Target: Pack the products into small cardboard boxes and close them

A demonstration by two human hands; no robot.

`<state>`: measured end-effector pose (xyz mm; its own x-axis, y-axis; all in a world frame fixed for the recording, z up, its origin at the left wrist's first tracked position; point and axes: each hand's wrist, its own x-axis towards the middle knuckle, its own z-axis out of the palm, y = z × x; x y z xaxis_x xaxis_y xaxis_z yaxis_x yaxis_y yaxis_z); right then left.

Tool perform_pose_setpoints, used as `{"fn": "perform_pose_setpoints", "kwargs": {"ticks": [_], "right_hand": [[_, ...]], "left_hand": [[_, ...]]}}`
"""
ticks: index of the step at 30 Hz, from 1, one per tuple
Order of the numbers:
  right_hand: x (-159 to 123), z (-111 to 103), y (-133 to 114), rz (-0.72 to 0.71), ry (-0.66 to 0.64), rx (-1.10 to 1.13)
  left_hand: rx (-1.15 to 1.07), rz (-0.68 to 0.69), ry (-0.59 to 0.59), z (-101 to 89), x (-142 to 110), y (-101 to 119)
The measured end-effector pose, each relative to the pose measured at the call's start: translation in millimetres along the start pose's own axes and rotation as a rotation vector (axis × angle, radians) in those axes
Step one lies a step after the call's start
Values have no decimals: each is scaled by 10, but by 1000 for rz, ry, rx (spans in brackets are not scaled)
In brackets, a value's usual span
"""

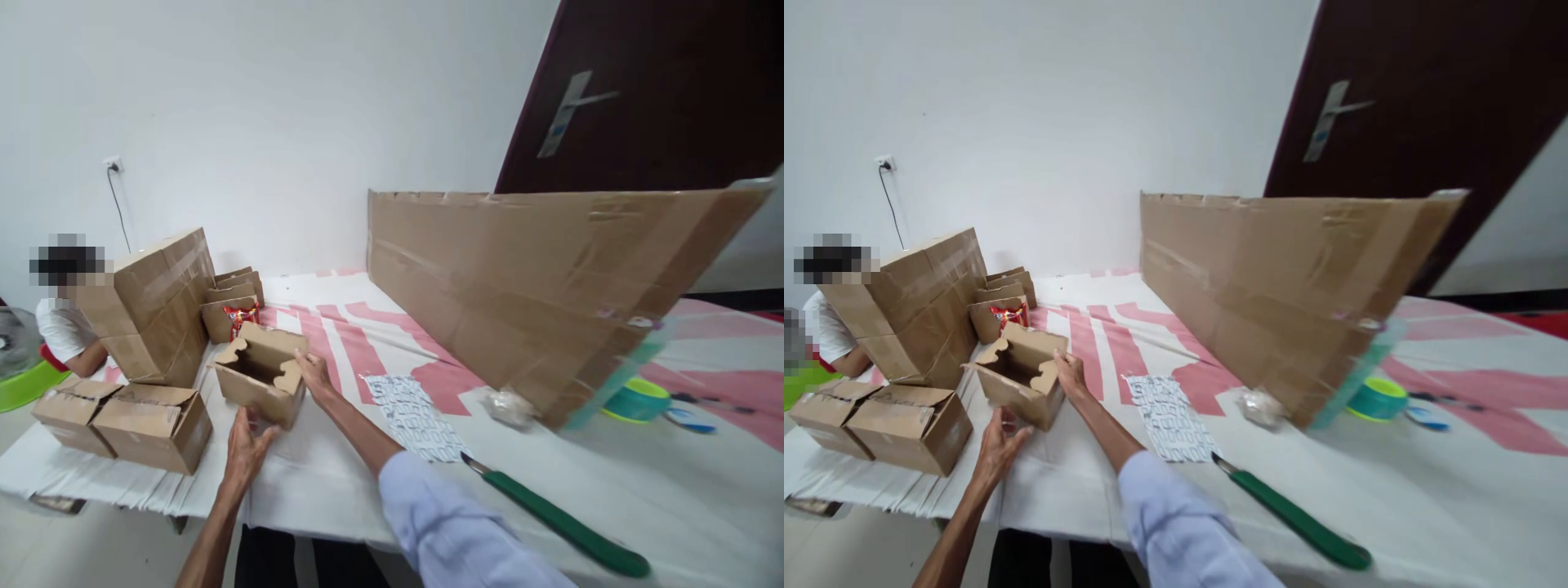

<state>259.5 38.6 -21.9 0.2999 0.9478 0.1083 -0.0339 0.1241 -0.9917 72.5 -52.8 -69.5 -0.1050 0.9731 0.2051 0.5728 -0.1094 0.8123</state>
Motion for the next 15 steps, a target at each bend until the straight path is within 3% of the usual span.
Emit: {"fn": "perform_pose_setpoints", "kwargs": {"ticks": [5,8,11,14,15], "right_hand": [[518,534,116,-36,-76,-59],[628,622,103,-95,-134,-108],[479,433,50,-146,-126,-175],[15,-9,113,-234,-139,-260],[-197,-192,180,-322,-165,-320]], "left_hand": [[110,-80,47,84,609,-69],[185,-149,70,99,813,-112],[236,-200,68,112,892,-74],[271,-241,60,134,882,21],[282,-253,60,145,866,55]]}}
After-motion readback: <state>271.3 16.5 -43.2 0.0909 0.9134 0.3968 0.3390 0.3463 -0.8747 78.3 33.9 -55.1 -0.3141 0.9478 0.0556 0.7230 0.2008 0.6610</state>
